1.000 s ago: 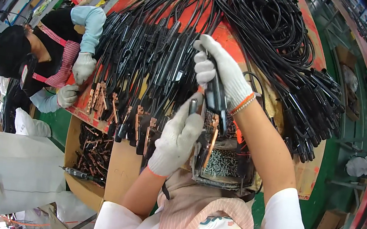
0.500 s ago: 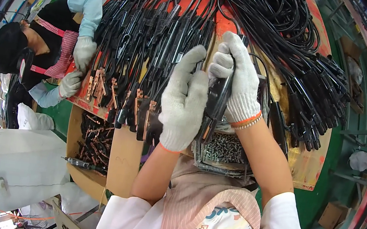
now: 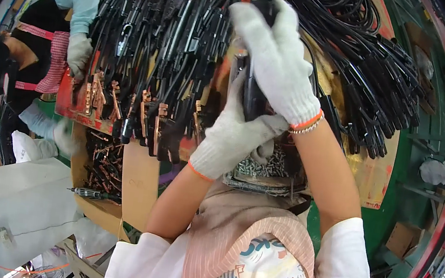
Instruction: The person assembles plastic casings onto electrical cables by securing them with screws using a power screwdriver.
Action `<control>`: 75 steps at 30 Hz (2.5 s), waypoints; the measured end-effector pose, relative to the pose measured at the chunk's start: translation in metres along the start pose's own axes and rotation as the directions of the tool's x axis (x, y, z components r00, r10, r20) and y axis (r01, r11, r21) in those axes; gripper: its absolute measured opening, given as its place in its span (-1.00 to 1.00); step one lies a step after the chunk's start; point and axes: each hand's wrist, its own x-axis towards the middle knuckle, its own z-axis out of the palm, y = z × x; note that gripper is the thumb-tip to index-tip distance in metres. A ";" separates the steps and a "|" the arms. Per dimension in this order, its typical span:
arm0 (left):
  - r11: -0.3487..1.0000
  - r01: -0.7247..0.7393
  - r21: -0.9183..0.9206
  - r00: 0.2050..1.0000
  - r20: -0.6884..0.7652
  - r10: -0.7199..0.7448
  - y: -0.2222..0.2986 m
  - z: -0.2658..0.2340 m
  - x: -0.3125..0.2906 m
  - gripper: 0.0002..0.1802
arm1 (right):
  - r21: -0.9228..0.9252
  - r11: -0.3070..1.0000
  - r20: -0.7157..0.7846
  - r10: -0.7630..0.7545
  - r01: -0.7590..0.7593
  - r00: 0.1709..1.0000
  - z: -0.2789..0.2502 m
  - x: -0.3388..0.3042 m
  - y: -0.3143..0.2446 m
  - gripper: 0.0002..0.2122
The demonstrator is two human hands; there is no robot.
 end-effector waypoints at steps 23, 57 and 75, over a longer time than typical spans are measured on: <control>0.733 0.205 -0.649 0.957 0.290 -0.012 -0.069 -0.049 -0.024 -0.40 | 0.989 0.133 -0.040 -0.208 0.069 0.977 -0.121 -0.087 -0.005 -0.45; 0.868 0.176 -0.464 0.984 0.111 -0.140 -0.062 -0.006 -0.023 -0.67 | 0.762 0.504 -0.375 -0.168 0.406 0.912 -0.122 -0.125 0.017 -0.34; 0.892 0.188 -0.411 0.980 0.017 -0.198 -0.067 0.002 -0.023 -0.03 | 0.769 0.576 -0.375 0.055 0.277 0.925 -0.088 -0.116 0.006 -0.75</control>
